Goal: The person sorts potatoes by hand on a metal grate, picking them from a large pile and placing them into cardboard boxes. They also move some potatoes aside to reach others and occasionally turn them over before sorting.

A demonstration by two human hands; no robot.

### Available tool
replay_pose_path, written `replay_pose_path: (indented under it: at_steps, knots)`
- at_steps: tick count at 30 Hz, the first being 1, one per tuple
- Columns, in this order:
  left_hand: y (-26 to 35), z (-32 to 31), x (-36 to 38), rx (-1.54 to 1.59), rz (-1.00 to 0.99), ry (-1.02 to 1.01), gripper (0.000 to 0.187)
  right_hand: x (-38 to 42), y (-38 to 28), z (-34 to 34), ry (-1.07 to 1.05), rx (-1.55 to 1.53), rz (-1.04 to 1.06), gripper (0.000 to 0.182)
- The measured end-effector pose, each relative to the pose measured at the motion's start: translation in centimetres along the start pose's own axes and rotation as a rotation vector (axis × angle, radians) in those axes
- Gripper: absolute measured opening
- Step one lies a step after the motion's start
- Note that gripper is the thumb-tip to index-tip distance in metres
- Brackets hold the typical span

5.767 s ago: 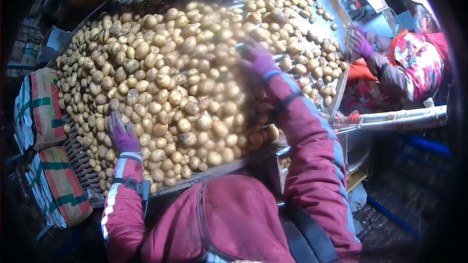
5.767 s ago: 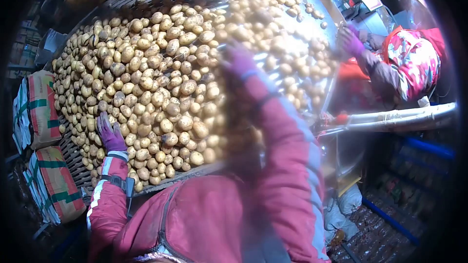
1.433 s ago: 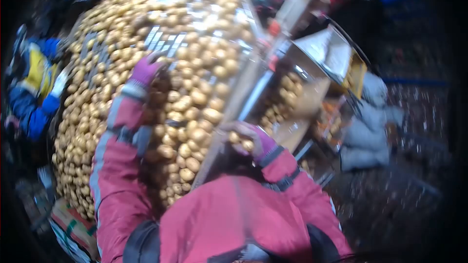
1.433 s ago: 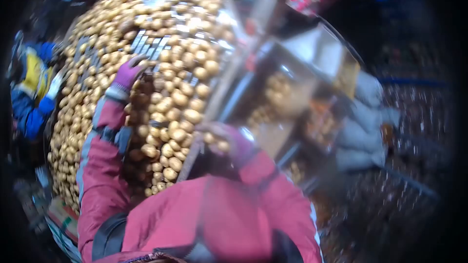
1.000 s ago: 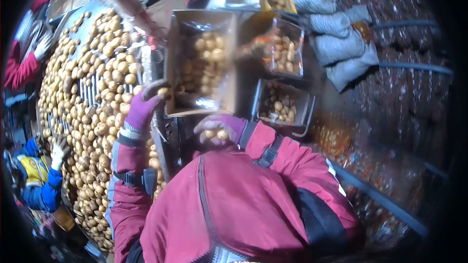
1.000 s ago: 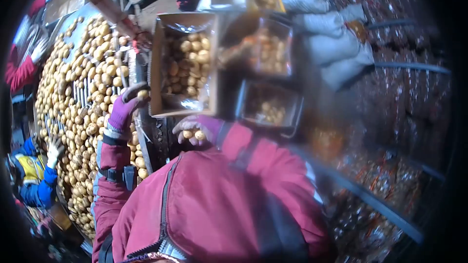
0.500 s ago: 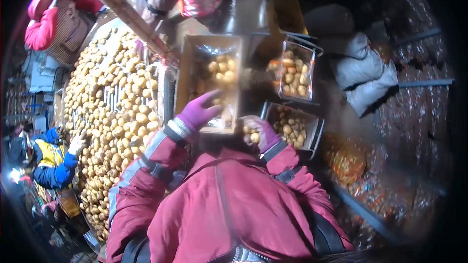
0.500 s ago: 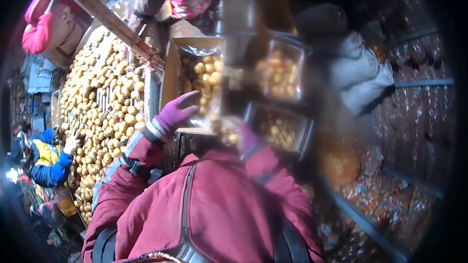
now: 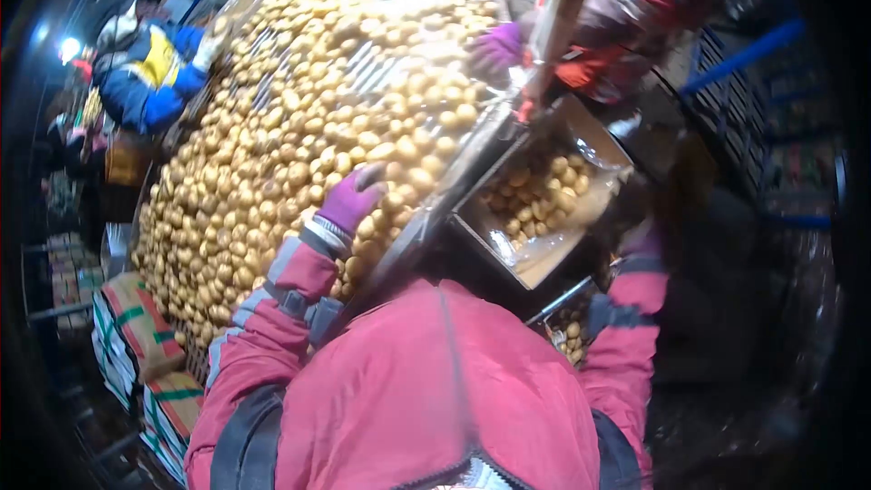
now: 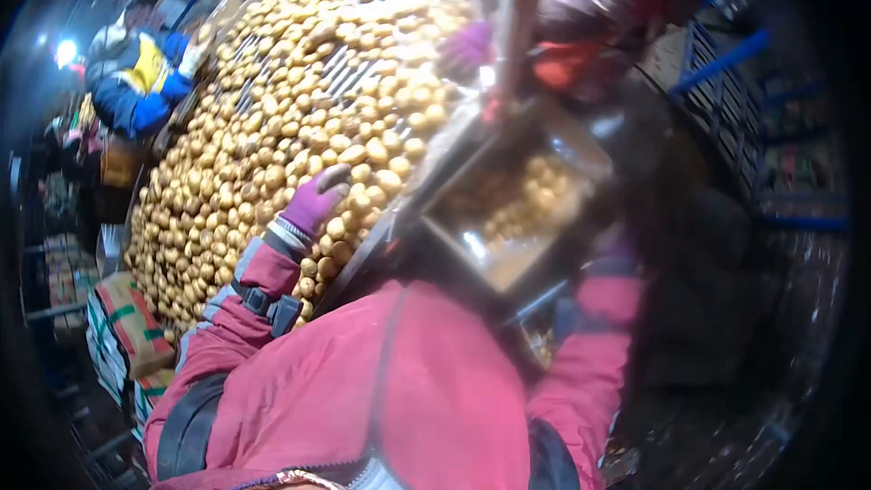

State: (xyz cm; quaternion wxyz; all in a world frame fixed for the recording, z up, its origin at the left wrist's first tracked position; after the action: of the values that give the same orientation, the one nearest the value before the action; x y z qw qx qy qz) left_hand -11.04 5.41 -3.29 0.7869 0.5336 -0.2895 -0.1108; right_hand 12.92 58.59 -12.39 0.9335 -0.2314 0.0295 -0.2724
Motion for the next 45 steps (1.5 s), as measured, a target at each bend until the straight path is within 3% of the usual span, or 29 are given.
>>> replay_pose_path:
  at_steps: [1, 2, 3, 4, 5, 6, 7, 10, 13, 14, 16, 17, 18, 19, 20, 21, 22, 23, 24, 26, 30, 32, 36, 37, 40, 41, 42, 43, 45]
  knots:
    - [0.8, 1.7, 0.1, -0.008, 0.002, 0.052, 0.047, 2.0, -7.1, 0.5, -0.138, -0.892, -0.268, 0.041]
    - [1.7, 3.2, 0.0, -0.017, -0.002, 0.097, 0.048, 3.3, -13.5, -0.3, -0.277, -1.252, -0.448, 0.045]
    - [-0.2, 5.1, -1.1, 0.043, 0.030, 0.114, 0.049, 4.3, -19.3, -1.5, -0.436, -1.395, -0.511, 0.049]
    - [-3.0, 6.9, -2.6, 0.026, -0.026, 0.145, 0.051, 4.5, -23.1, -3.5, -0.563, -1.396, -0.414, 0.051]
    - [-2.4, 7.9, -3.3, -0.225, -0.102, 0.183, 0.051, 4.1, -26.0, -5.9, -0.711, -1.484, -0.270, 0.053]
    - [-1.6, 8.5, -4.0, -0.476, -0.176, 0.214, 0.052, 3.9, -28.8, -6.5, -0.748, -1.409, -0.262, 0.052]
    - [-1.9, 8.8, -5.1, -0.507, -0.203, 0.218, 0.053, 3.1, -31.3, -7.5, -0.781, -1.384, -0.128, 0.049]
    - [0.0, 7.0, -8.0, -0.692, -0.308, 0.141, 0.054, 0.0, -36.6, -9.9, -0.852, -1.153, -0.087, 0.042]
    - [-2.1, 3.2, -12.5, -0.851, -0.516, -0.015, 0.051, -2.3, -38.9, -13.8, -0.884, -1.085, -0.085, 0.030]
    - [-3.0, 2.1, -14.0, -0.916, -0.555, -0.063, 0.050, -2.8, -39.4, -14.6, -0.816, -0.938, 0.062, 0.030]
    - [-1.5, 1.5, -15.6, -0.977, -0.428, -0.179, 0.043, -3.3, -39.7, -15.4, -0.677, -0.632, 0.332, 0.030]
    - [-1.5, 2.0, -17.1, -1.082, -0.542, -0.122, 0.038, -3.7, -39.3, -15.5, -0.643, -0.618, 0.289, 0.031]
    - [-0.1, 2.4, -17.9, -1.397, -0.613, -0.269, 0.037, -4.1, -39.0, -15.4, -0.609, -0.606, 0.247, 0.031]
    - [0.0, 3.8, -18.6, -1.336, -0.697, -0.212, 0.034, -4.4, -38.7, -15.4, -0.575, -0.598, 0.204, 0.032]
    - [-2.1, 4.8, -22.0, -1.052, -0.484, -0.001, 0.029, -4.5, -38.5, -15.3, -0.540, -0.592, 0.158, 0.033]
    - [-0.3, 5.9, -22.2, -1.210, -0.519, 0.019, 0.030, -5.3, -38.3, -15.1, -0.514, -0.627, 0.120, 0.035]
    - [-1.0, 7.6, -24.2, -1.214, -0.342, 0.054, 0.033, -6.5, -38.2, -15.4, -0.410, -0.557, 0.189, 0.034]
    - [-1.3, 9.6, -24.3, -0.924, -0.263, 0.296, 0.037, -7.8, -37.9, -16.1, -0.305, -0.487, 0.257, 0.033]
    - [-1.3, 11.1, -23.6, -0.964, -0.261, 0.353, 0.037, -8.8, -37.8, -16.8, -0.204, -0.420, 0.320, 0.031]
    - [-2.5, 13.6, -22.6, -0.621, -0.303, 0.332, 0.038, -11.3, -38.3, -19.5, -0.275, -0.150, 0.394, 0.027]
    - [-0.8, 13.6, -17.6, -0.439, -0.235, 0.262, 0.031, -13.1, -41.9, -19.8, -0.450, 0.210, 0.372, 0.026]
    - [0.4, 11.7, -14.8, -0.655, -0.524, 0.130, 0.030, -12.9, -41.6, -20.6, -0.479, 0.266, 0.414, 0.030]
    - [-0.6, 8.3, -16.4, -0.656, -0.427, 0.020, 0.032, -12.7, -42.0, -20.1, -0.468, 0.352, 0.443, 0.031]
    - [0.5, 7.4, -16.2, -0.773, -0.559, 0.007, 0.031, -12.8, -42.0, -20.4, -0.485, 0.385, 0.436, 0.032]
    - [-1.2, 4.8, -20.7, -0.771, -0.288, -0.023, 0.029, -12.4, -42.2, -20.3, -0.523, 0.311, 0.429, 0.032]
    - [3.7, 3.8, -19.0, -0.956, -0.290, -0.163, 0.028, -11.8, -41.9, -20.9, -0.555, 0.309, 0.440, 0.032]
    - [2.5, 2.8, -20.2, -1.028, -0.200, -0.226, 0.029, -11.1, -41.7, -21.4, -0.584, 0.311, 0.454, 0.032]
    - [-0.1, 2.0, -21.6, -0.968, -0.220, -0.159, 0.030, -10.8, -41.5, -21.8, -0.612, 0.315, 0.471, 0.033]
    - [-1.2, 1.5, -22.4, -0.958, -0.194, -0.085, 0.033, -11.5, -41.5, -18.7, -0.741, -0.008, 0.384, 0.029]
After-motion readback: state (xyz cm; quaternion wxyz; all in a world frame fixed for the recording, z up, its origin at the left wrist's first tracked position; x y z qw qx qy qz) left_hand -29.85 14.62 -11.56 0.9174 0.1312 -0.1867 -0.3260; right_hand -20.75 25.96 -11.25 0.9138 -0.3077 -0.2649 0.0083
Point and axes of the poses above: each hand's wrist, its own x-axis away from the middle knuckle, its own z-axis out of the back of the hand, y = z × x, the point moved 4 cm from there along -x, towards the middle knuckle, and after that the axes turned 3 degrees about x, right-handed, at the moved point
